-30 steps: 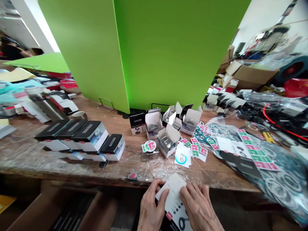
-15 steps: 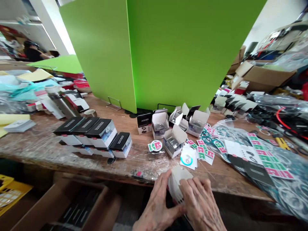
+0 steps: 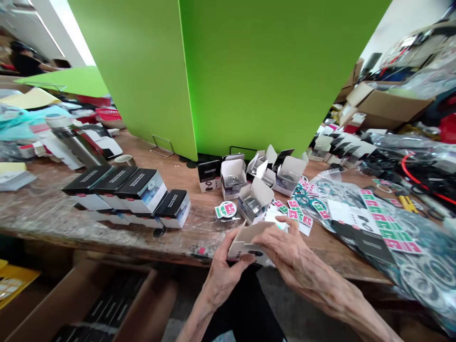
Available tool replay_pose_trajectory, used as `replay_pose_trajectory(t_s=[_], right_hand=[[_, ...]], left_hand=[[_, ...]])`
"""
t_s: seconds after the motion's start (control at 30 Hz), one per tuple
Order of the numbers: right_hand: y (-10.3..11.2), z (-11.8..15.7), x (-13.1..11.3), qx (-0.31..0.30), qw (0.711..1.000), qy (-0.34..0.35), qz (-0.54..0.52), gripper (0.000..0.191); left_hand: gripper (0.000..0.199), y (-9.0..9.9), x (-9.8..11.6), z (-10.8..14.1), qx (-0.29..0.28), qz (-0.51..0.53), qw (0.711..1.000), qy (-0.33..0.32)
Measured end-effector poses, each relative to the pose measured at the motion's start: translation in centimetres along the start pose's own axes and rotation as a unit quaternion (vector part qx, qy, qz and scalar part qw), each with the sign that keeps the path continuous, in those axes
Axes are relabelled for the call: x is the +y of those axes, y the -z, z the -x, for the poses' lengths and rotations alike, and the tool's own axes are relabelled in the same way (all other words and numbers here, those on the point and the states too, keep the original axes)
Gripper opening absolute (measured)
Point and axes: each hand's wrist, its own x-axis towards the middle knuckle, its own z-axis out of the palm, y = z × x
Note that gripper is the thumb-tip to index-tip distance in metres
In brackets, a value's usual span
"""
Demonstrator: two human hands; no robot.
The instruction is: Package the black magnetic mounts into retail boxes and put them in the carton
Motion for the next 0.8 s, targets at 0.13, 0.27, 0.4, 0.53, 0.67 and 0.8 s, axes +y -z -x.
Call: replay_pose_trajectory(t_s=[0.13, 0.27, 0.4, 0.53, 0.67, 0.8], right_hand=[[-1.3, -1.2, 0.2, -0.017, 1.000, 0.011, -0.002, 0.046], [-3.4, -1.6, -0.9, 0.000, 1.000, -0.012, 0.003, 0.038], [-5.3, -0.9, -1.6, 0.034, 0.998, -0.021, 0.046, 0.020], [-6.5, -0.1, -0.8, 0.051, 0.995, 0.015, 0.081, 0.026], [-6.4, 0.5, 0.5, 0.069, 0.994, 0.044, 0.075, 0.030], [-6.5, 1.2, 0.9, 0.169, 0.978, -0.065, -0.102, 0.045]], left_hand=[[0.057, 0.6, -1.2, -0.3, 0.011, 0.039, 0.999, -0.005], [0.036, 0.2, -0.1, -0.7, 0.102, 0.107, 0.989, -0.008], [0.024, -0.4, 1.4, -1.1, 0.145, 0.175, 0.973, 0.032], [0.026, -0.1, 1.1, -0.5, 0.108, 0.171, 0.979, -0.007], [0.049, 1.1, -1.0, 0.4, 0.059, -0.022, 0.992, -0.113], [0.040, 1.8, -2.4, 0.4, 0.064, -0.154, 0.966, -0.195]])
